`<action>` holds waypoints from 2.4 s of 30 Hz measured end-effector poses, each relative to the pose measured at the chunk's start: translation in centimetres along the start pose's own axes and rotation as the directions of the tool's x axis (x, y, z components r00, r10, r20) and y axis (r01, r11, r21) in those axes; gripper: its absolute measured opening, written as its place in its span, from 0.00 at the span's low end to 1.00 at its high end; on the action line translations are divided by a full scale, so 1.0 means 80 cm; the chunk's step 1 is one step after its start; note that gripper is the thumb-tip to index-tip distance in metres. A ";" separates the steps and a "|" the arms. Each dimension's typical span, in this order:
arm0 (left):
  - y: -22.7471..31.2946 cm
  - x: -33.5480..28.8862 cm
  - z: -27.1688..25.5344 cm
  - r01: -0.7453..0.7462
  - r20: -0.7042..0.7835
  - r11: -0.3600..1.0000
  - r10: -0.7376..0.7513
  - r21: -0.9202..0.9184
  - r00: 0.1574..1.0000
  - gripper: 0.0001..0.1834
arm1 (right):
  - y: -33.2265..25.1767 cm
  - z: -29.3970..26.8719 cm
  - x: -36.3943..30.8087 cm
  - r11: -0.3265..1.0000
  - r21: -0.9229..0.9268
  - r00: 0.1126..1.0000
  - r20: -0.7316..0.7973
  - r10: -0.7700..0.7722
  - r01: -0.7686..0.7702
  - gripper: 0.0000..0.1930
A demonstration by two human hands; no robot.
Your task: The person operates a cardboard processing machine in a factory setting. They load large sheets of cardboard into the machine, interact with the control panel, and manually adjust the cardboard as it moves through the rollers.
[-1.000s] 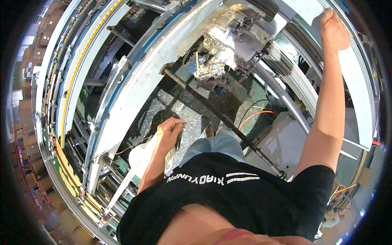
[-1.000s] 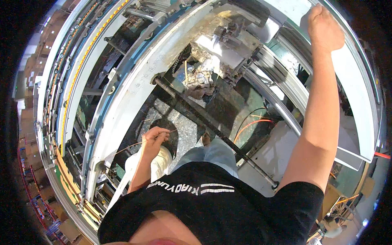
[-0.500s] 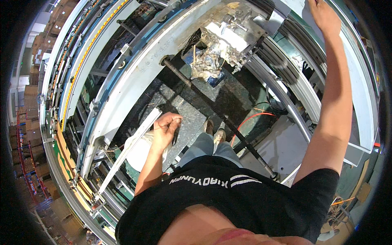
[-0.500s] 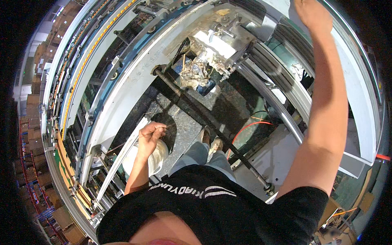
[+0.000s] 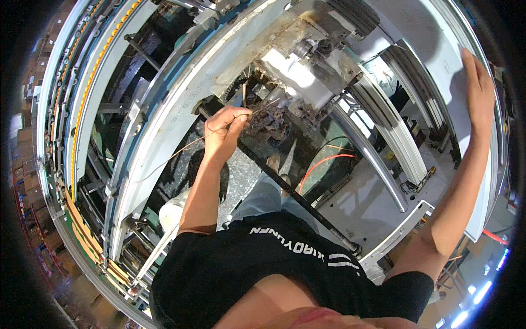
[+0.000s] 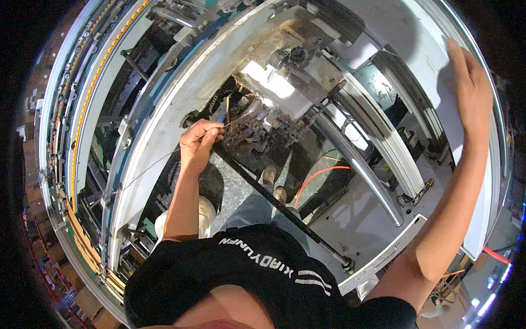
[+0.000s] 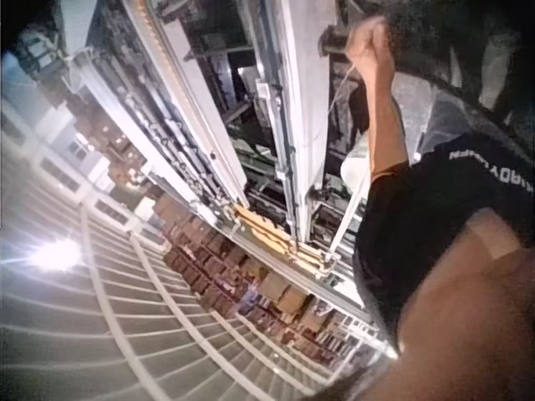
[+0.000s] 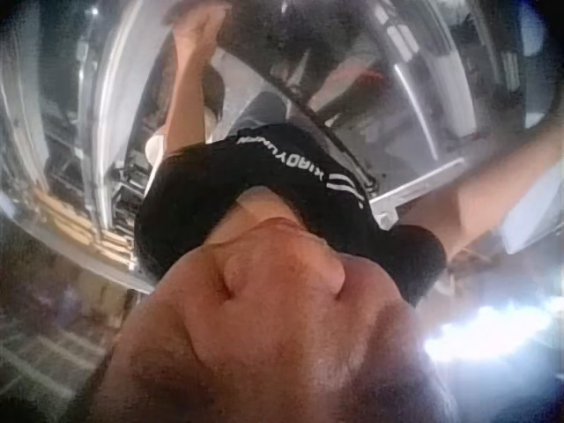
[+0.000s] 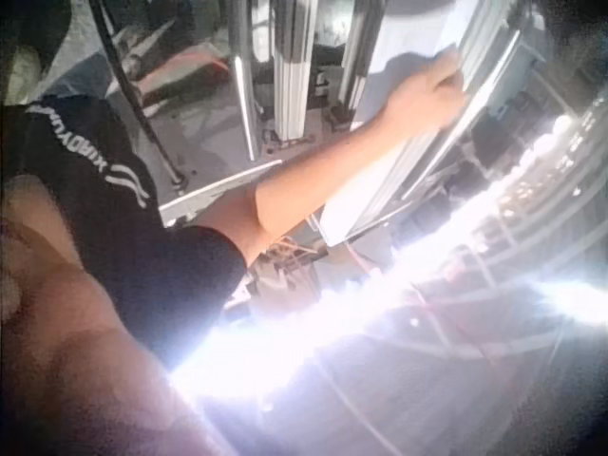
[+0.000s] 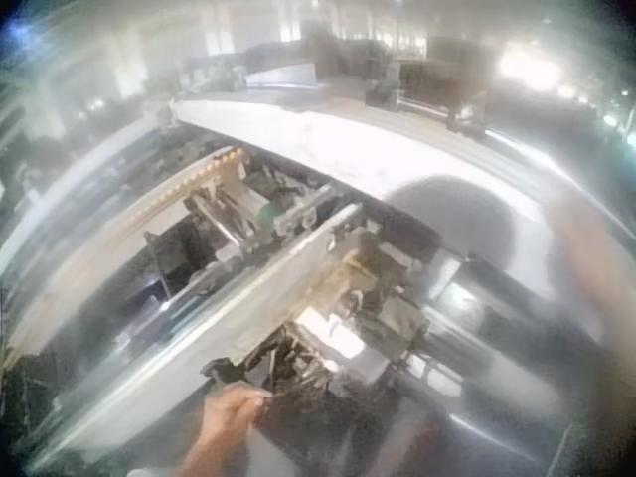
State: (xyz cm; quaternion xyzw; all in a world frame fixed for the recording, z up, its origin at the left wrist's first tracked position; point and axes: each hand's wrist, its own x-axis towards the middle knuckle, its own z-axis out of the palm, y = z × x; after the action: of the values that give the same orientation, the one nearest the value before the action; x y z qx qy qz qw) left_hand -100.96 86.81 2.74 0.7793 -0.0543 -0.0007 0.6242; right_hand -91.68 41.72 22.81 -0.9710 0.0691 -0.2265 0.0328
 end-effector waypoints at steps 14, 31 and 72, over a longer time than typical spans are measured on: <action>-0.042 -0.012 0.088 0.027 -0.017 0.992 -0.030 -0.123 0.999 0.06 | -0.009 0.003 -0.004 0.997 -0.052 0.997 -0.059 -0.053 0.050 0.33; 0.002 -0.370 0.046 0.232 0.232 0.859 -0.367 0.456 0.901 0.13 | -0.088 0.033 -0.523 0.648 0.608 0.869 -0.155 -0.470 0.459 0.15; 0.047 -0.695 0.575 -0.595 0.661 0.298 -0.233 0.746 0.713 0.19 | 0.233 -0.181 -1.200 0.718 0.663 0.940 -0.064 0.336 -0.212 0.20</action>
State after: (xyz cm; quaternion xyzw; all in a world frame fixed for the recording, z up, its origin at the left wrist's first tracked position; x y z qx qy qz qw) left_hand -159.70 45.97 -7.46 0.9171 -0.3605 -0.1693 -0.0197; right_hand -185.56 37.09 -7.75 -0.8537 0.1329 -0.3157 0.3923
